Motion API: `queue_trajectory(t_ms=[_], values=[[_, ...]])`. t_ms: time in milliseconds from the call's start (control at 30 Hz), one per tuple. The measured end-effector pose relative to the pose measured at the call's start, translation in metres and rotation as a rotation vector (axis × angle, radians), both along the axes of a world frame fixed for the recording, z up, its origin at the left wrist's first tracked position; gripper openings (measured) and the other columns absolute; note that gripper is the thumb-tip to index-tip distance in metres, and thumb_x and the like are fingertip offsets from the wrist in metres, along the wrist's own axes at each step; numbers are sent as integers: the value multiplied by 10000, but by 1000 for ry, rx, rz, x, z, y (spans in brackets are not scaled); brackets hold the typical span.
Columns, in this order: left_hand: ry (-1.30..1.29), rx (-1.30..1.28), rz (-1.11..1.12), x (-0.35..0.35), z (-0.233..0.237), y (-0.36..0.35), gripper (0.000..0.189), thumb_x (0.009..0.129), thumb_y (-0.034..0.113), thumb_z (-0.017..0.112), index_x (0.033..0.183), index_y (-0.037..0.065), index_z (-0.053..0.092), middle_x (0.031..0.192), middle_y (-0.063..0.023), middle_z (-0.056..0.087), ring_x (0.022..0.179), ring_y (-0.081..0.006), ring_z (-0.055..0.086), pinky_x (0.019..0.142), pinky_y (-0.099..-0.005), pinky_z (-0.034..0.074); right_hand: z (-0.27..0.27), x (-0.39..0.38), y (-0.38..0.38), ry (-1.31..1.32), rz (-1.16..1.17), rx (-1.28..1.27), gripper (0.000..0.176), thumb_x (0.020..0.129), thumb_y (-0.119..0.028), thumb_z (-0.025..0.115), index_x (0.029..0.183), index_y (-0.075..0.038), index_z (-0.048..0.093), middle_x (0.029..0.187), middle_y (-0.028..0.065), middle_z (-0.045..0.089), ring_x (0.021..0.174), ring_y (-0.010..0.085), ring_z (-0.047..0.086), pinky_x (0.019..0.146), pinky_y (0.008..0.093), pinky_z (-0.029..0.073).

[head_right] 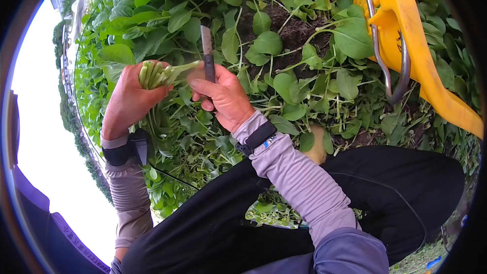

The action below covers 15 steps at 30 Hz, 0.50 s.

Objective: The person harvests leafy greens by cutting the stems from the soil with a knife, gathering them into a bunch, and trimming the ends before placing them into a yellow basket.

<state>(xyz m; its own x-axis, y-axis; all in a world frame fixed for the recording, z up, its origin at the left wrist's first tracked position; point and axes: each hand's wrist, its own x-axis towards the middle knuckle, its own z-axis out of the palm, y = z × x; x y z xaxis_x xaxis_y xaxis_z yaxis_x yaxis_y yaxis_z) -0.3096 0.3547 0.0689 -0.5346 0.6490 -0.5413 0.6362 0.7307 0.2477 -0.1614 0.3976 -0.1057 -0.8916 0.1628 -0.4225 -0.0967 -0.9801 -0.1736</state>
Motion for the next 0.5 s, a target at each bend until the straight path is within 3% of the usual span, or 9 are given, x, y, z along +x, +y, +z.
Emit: queue_trajectory(t_ms=[33, 100, 167, 200, 233, 333, 433, 500], values=[[2, 0, -3, 7, 7, 2, 333, 816, 112, 774, 1123, -5, 721, 873, -150, 735, 691, -279, 636, 722, -354, 540, 10, 6, 4, 115, -159, -105, 402, 946, -110, 784, 1294, -16, 605, 970, 44, 691, 740, 97, 652, 526, 244, 424], [-20, 11, -12, 29, 19, 8, 398, 819, 82, 773, 1206, 6, 715, 928, -128, 763, 764, -288, 686, 770, -360, 554, 12, 11, 4, 117, -225, -77, 343, 956, -169, 808, 1226, -18, 662, 920, 27, 691, 714, 69, 629, 531, 221, 419], [304, 113, -131, 73, 40, 9, 421, 789, 75, 738, 1202, 4, 700, 959, -192, 754, 873, -377, 732, 784, -437, 557, 6, 15, 9, -99, -264, 323, 228, 973, -171, 791, 1116, -10, 714, 836, 10, 692, 677, 58, 613, 568, 216, 456], [421, 124, -193, 95, 58, 4, 446, 784, 29, 723, 1230, 35, 709, 1031, -163, 760, 910, -334, 735, 847, -417, 559, 12, 19, 15, -167, -274, 543, 180, 981, -160, 779, 1059, -3, 735, 770, -6, 686, 651, 60, 609, 602, 223, 488], [539, 132, -252, 109, 71, 0, 486, 779, -17, 708, 1258, 65, 718, 1103, -134, 765, 946, -292, 738, 910, -397, 562, 23, 25, 20, -166, -275, 546, 180, 981, -160, 779, 1059, -3, 735, 770, -6, 686, 651, 60, 609, 602, 223, 488], [426, 318, -304, 114, 80, 1, 512, 755, -40, 687, 1252, 78, 723, 1122, -158, 755, 947, -280, 742, 893, -396, 560, 66, 49, 28, 90, -278, 639, 160, 962, -118, 791, 1077, -19, 741, 803, -9, 691, 687, 68, 620, 627, 248, 508], [203, 102, -141, 101, 69, 11, 492, 765, -42, 687, 1247, 51, 719, 1090, -163, 754, 953, -261, 741, 870, -395, 554, 79, 52, 21, 72, -312, 608, 152, 963, -120, 793, 1068, -20, 745, 814, -13, 689, 714, 54, 610, 634, 243, 500], [109, 212, -84, 90, 50, 1, 456, 775, -23, 698, 1228, 32, 717, 1045, -163, 744, 908, -268, 735, 824, -385, 549, 77, 53, 19, 79, -283, 498, 145, 968, -128, 792, 1054, -20, 748, 818, -19, 685, 728, 48, 600, 635, 235, 487]])
